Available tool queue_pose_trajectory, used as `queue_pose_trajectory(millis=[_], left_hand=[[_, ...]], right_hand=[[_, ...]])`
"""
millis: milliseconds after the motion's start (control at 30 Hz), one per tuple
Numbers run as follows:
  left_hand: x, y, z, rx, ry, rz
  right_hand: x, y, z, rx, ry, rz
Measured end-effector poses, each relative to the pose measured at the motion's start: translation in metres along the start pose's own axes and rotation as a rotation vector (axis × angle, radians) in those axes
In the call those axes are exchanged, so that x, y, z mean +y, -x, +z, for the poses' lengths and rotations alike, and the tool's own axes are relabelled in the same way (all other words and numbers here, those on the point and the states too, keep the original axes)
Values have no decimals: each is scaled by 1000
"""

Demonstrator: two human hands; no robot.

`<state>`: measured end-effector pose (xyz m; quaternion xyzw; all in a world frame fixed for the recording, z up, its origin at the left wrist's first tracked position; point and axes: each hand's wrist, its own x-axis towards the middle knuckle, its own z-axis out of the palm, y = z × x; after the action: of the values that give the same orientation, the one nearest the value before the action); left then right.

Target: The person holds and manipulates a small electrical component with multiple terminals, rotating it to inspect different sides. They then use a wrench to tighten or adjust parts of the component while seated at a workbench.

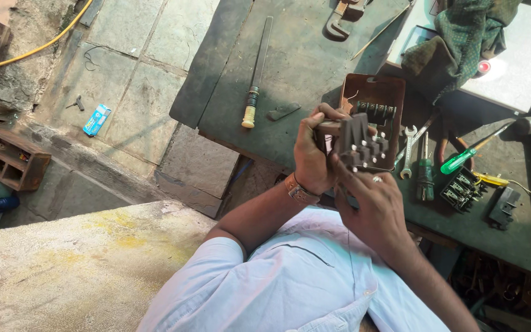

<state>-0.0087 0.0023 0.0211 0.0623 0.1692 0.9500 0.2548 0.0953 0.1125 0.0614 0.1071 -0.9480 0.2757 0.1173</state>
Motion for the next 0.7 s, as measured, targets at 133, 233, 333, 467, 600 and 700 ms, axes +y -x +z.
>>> queue_pose_trajectory(millis=[133,233,333,467,600,700], left_hand=[[-1,2,0,39,34,1],[0,2,0,38,6,40],[3,1,-1,9,-13,58],[1,4,2,22,50,41],[2,7,7,5,17,42],[4,7,9,52,39,72]], right_hand=[[1,3,0,6,-14,16],[1,3,1,-6,35,23],[-1,3,2,-12,-20,25],[-2,4,3,27,-9,19],[-3,6,3,54,30,-26],[-3,7,2,-24,-21,42]])
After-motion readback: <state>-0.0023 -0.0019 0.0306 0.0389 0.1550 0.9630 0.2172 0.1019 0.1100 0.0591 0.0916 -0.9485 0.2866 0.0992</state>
